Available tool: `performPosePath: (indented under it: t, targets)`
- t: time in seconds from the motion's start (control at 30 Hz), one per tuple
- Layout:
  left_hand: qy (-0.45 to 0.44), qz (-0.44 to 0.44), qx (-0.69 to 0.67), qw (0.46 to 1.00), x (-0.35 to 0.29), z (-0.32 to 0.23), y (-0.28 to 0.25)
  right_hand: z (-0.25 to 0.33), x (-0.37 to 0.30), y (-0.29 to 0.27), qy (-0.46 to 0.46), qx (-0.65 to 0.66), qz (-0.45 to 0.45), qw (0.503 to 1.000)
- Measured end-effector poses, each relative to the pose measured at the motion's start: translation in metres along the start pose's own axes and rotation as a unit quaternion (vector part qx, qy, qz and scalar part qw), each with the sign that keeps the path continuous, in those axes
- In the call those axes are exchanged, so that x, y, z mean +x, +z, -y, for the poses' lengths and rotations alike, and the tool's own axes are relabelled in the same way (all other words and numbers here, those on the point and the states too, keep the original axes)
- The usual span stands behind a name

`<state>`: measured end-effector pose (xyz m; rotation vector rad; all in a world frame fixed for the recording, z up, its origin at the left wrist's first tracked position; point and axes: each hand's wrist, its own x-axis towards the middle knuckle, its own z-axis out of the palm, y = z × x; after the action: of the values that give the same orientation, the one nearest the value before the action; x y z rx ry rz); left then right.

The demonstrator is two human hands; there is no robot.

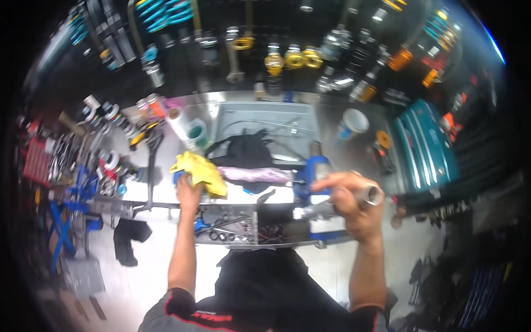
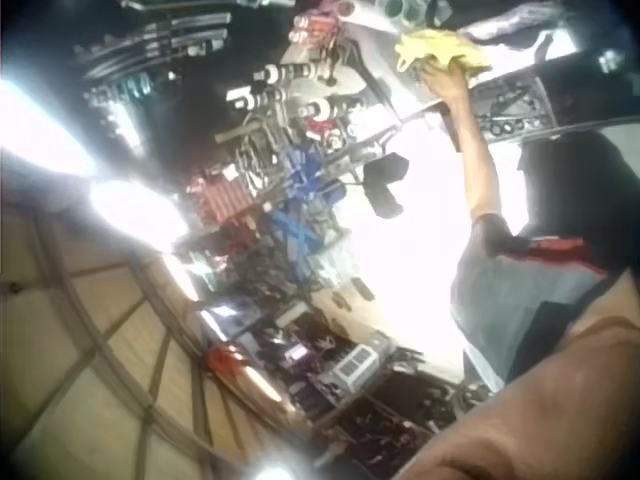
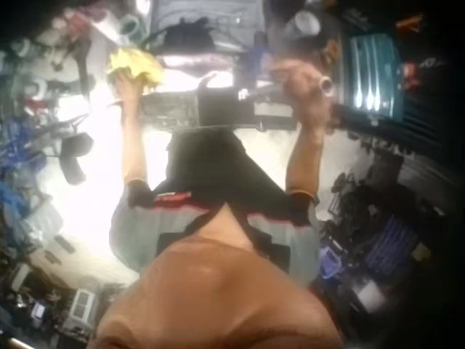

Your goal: The person cleans a motorcycle fork tube with a rag, inspects its components, and then refills it with fresh fork oil using a measuring cup.

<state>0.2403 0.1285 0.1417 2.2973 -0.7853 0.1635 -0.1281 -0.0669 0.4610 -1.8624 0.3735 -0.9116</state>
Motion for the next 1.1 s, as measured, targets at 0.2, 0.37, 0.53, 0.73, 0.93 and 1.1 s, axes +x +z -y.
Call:
performPosePath:
  t: [0.2,0.37,0.53,0.73,0.93,1.1]
  targets:
    - [-0.045,-0.101,-0.033,0.993,-0.069,-0.009,-0.024,-0.04,-0.03,0.037,-0.012,0.044,-0.153,0.987]
    - [0.053,-0.001,-0.176,0.983,-0.038,0.0,-0.016,-0.074,-0.039,0.052,-0.007,0.055,-0.233,0.971]
    - [-0.038,-0.114,-0.204,0.971,0.098,-0.03,0.001,-0.075,-0.047,0.055,-0.004,0.019,-0.296,0.955]
    - [-0.075,-0.031,-0.128,0.988,0.145,0.073,0.107,-0.074,-0.048,0.056,0.046,0.045,-0.313,0.947]
    - [-0.059,0.048,-0.199,0.977,0.13,0.023,0.059,-0.069,-0.049,0.041,0.09,0.025,-0.254,0.963]
    - [0.029,0.045,-0.254,0.966,0.122,-0.064,-0.058,-0.059,-0.042,0.027,0.052,0.081,-0.193,0.976]
